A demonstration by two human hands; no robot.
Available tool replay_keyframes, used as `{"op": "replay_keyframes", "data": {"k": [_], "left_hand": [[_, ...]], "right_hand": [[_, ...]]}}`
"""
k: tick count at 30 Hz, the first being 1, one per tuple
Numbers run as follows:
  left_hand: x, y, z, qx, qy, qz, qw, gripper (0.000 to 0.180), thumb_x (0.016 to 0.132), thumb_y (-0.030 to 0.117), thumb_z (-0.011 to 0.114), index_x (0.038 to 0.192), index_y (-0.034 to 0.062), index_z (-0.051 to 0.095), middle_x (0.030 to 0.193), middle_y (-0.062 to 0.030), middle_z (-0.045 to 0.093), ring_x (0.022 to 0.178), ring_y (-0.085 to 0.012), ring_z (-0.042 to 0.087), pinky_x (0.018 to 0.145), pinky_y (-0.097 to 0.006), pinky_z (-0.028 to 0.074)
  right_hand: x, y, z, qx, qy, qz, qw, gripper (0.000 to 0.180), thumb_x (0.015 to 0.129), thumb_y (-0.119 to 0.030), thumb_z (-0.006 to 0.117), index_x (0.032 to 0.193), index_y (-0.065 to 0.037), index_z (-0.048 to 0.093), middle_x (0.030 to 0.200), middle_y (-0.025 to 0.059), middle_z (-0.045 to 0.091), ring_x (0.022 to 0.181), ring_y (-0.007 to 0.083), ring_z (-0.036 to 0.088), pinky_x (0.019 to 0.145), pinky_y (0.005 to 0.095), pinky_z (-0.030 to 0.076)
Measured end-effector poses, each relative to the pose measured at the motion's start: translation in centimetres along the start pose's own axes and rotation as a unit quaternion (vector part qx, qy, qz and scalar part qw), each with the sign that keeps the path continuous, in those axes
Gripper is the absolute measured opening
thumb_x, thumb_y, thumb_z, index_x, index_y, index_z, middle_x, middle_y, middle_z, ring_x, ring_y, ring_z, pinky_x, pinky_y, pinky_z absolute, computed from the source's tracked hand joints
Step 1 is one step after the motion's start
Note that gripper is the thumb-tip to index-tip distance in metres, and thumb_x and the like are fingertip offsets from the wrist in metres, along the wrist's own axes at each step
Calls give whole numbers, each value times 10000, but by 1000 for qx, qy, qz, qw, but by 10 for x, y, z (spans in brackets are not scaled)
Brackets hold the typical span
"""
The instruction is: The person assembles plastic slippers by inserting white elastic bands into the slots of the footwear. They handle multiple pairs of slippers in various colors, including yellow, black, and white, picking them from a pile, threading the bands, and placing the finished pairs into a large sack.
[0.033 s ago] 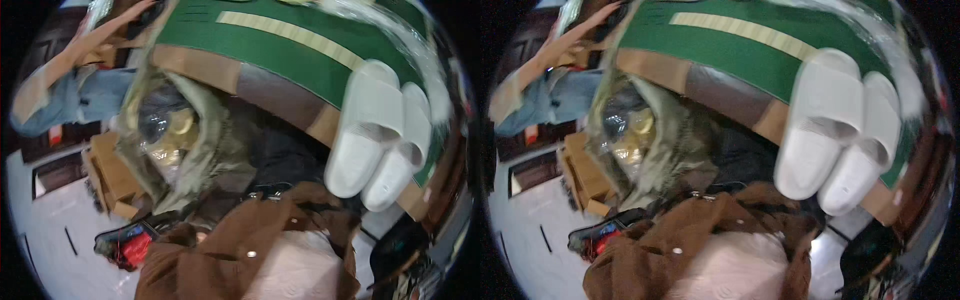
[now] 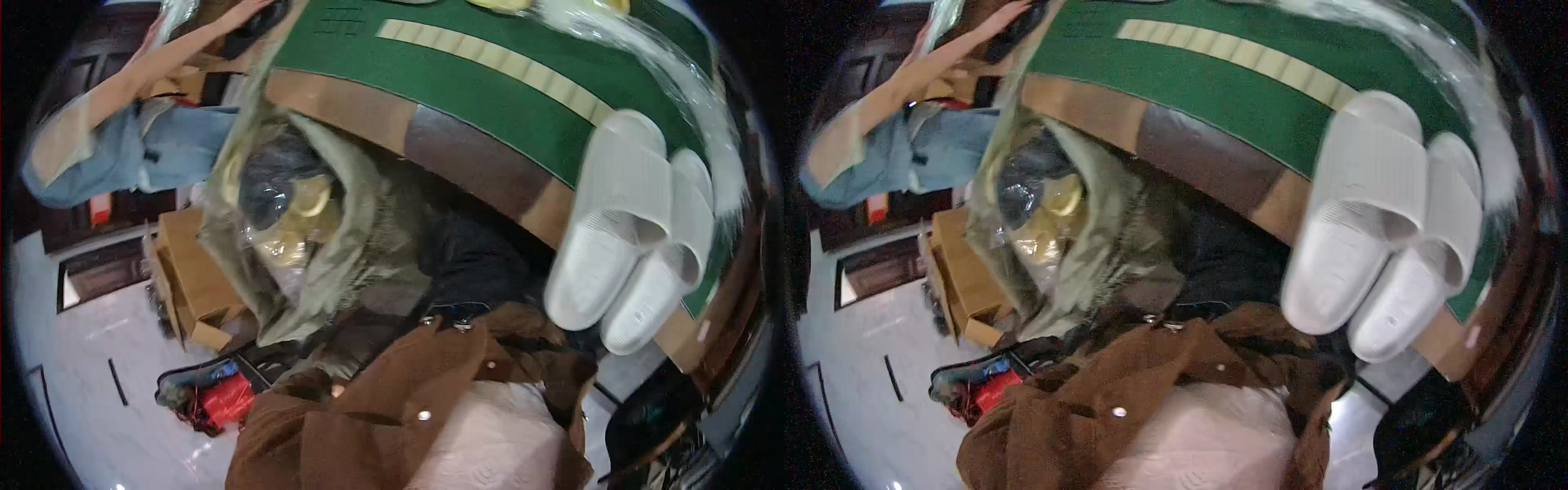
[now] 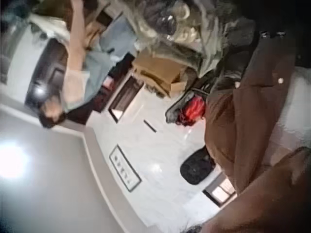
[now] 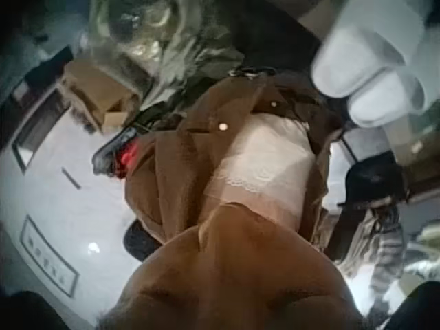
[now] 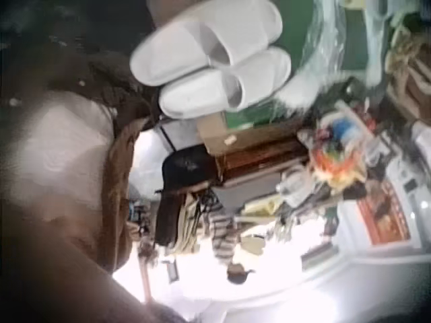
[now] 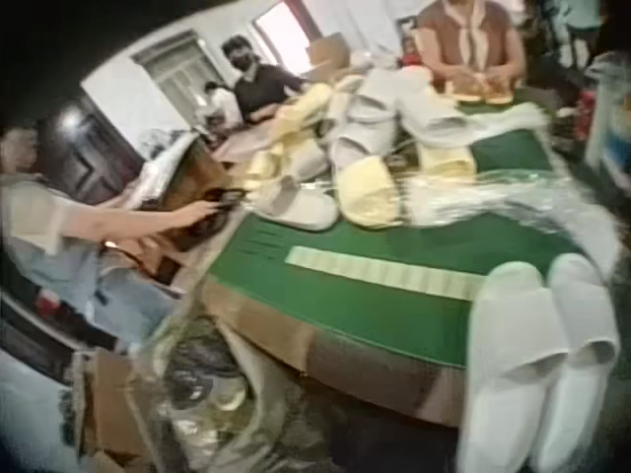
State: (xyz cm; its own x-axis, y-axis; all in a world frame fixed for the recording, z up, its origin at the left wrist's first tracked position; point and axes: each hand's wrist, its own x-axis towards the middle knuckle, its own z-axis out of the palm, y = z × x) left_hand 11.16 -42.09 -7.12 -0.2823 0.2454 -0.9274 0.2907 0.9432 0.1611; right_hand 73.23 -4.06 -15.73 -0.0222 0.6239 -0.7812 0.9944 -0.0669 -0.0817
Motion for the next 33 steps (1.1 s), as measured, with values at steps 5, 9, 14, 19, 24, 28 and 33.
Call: {"op": "replay_keyframes", "data": {"k": [5,9,14,19,24,28,33], "left_hand": [[21,-15,55,-94,33,-41,994,198,904,108,523,972,9,681,934,-208,664,832,-319,647,734,-437,495],[42,-23,89,-160,60,-59,983,211,907,123,520,957,12,692,935,-206,674,835,-324,654,731,-451,499],[33,-66,140,-228,111,-139,957,231,910,141,515,938,15,707,936,-202,687,839,-331,662,727,-468,504],[-8,-200,173,-159,165,-314,921,254,913,159,511,920,18,722,938,-199,699,843,-338,670,724,-486,509],[-89,-318,115,-50,448,-480,752,248,816,135,531,836,-54,690,840,-244,689,749,-406,644,689,-507,475],[-83,-324,30,-176,813,-319,454,270,811,153,529,892,-51,686,846,-235,690,709,-401,610,674,-503,448],[-38,-354,-67,-225,753,-449,425,276,848,163,523,963,-24,690,936,-206,690,809,-371,626,732,-478,457]], "right_hand": [[34,-29,-26,-2,26,-42,999,301,890,-261,557,926,15,672,953,191,690,890,361,669,793,458,536],[65,-84,-54,-17,28,-118,992,316,902,-274,544,941,14,669,960,192,690,894,364,666,795,454,535],[103,-190,-85,-33,10,-236,971,336,916,-290,529,960,14,666,968,192,689,899,368,663,796,449,534],[118,-303,-89,-20,4,-339,941,355,930,-305,514,979,13,662,977,193,689,904,371,659,797,444,533],[111,-343,-88,4,3,-374,928,374,945,-321,499,998,13,659,986,193,688,909,375,656,799,440,532],[113,-327,-94,-11,10,-357,934,390,956,-334,486,1013,12,656,992,193,688,913,377,653,800,436,531],[91,-210,-87,-11,26,-221,975,409,971,-350,471,1032,12,653,1001,194,687,918,381,650,801,431,530]]}}
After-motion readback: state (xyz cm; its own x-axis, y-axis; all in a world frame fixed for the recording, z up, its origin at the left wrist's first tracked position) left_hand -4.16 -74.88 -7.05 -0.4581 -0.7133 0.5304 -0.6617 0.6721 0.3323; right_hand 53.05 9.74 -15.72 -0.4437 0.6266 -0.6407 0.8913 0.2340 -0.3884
